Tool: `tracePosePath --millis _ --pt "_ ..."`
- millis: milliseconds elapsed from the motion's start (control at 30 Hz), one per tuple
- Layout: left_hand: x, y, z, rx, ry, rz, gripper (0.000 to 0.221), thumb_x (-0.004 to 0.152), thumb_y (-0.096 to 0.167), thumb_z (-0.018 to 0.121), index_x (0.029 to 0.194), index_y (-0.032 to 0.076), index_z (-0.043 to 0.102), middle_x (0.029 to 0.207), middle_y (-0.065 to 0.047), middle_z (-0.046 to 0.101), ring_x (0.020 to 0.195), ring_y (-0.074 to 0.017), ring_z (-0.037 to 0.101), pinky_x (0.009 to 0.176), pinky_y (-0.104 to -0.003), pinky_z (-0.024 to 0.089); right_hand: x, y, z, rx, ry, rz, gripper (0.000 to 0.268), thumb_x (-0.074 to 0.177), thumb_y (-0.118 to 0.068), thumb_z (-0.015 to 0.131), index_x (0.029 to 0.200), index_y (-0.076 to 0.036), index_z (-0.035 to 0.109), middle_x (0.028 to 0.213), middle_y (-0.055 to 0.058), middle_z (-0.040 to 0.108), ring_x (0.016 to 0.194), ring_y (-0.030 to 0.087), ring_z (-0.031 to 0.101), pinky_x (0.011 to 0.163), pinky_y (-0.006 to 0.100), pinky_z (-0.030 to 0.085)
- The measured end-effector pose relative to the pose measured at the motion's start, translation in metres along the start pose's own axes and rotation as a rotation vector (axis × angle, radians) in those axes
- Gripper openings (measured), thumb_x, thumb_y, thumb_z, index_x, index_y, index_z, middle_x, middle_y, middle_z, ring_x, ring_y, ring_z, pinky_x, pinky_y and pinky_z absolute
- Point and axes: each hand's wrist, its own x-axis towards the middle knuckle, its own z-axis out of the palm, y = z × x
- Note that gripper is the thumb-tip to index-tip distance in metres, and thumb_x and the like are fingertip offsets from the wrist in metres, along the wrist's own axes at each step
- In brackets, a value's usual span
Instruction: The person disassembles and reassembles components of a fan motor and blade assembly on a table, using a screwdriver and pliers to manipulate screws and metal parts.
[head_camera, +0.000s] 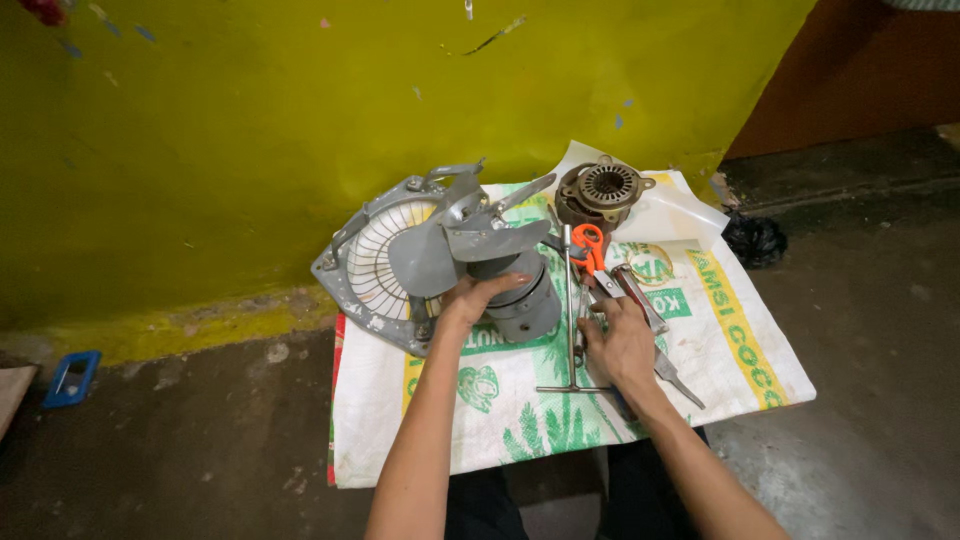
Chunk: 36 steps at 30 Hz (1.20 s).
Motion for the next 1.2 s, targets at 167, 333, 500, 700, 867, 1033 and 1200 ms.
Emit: tracePosePath --millis 167,333,500,700,867,1033,1200 --pt "0.004 -0.005 0.001 -0.341 -0.175 0.047 0.088 0.055 0.031 0.098 0.128 -0.002 0.061 0.124 -0.019 0.071 0.116 -0.0266 0.068 0.104 -0.040 0.054 0.006 0.010 0.003 -0.071 0.123 -0.051 0.034 0.083 -0.021 0.075 0.109 -0.001 0.070 0.101 0.023 0.064 0.098 0.042 0.062 0.085 0.051 0.049" --pt "0.000 0.000 -0.001 -0.079 -0.024 0.071 0.086 0.056 0.030 0.097 0.130 0.002 0.064 0.128 -0.011 0.071 0.117 -0.0217 0.065 0.105 -0.036 0.050 0.048 0.045 0.004 -0.268 0.221 -0.061 0.026 0.090 -0.015 0.069 0.111 0.000 0.069 0.104 0.021 0.066 0.101 0.041 0.062 0.086 0.052 0.050" --pt "0.004 -0.004 -0.002 -0.087 -0.035 0.086 0.086 0.056 0.032 0.096 0.129 0.001 0.065 0.128 -0.011 0.071 0.118 -0.0219 0.065 0.105 -0.035 0.050 0.065 0.042 0.003 -0.319 -0.037 0.112 0.029 0.086 -0.022 0.070 0.109 -0.004 0.069 0.106 0.022 0.065 0.104 0.041 0.062 0.084 0.053 0.051" --pt "0.015 -0.017 -0.001 -0.245 -0.136 0.017 0.082 0.057 0.031 0.096 0.127 0.001 0.065 0.127 -0.011 0.072 0.120 -0.0206 0.064 0.106 -0.035 0.050 0.043 0.050 0.002 -0.397 -0.069 0.149 0.035 0.094 -0.016 0.056 0.129 -0.013 0.062 0.109 0.024 0.064 0.102 0.043 0.062 0.083 0.059 0.049" --pt "0.005 -0.011 -0.001 -0.221 -0.070 0.102 0.083 0.056 0.032 0.096 0.128 0.003 0.066 0.126 -0.011 0.071 0.118 -0.0220 0.065 0.105 -0.035 0.050 0.067 0.097 0.011 -0.359 -0.232 0.201 0.041 0.088 -0.021 0.064 0.121 0.002 0.057 0.112 0.030 0.064 0.105 0.047 0.064 0.091 0.054 0.051" --pt "0.007 -0.005 0.005 0.092 -0.005 0.054 0.088 0.057 0.037 0.096 0.132 0.004 0.064 0.135 -0.012 0.067 0.124 -0.0227 0.061 0.109 -0.037 0.046 0.086 0.103 0.000 -0.273 -0.365 0.169 0.043 0.085 -0.013 0.064 0.123 0.005 0.057 0.106 0.035 0.070 0.103 0.046 0.069 0.091 0.050 0.053" --pt "0.039 -0.035 0.005 -0.757 -0.306 0.013 0.095 0.064 0.030 0.094 0.140 0.000 0.046 0.139 -0.023 0.058 0.128 -0.0377 0.054 0.109 -0.056 0.039 0.077 0.040 -0.046 -0.177 -0.166 0.206 0.051 0.083 -0.034 0.083 0.113 0.005 0.069 0.098 0.029 0.073 0.093 0.041 0.072 0.085 0.047 0.055"
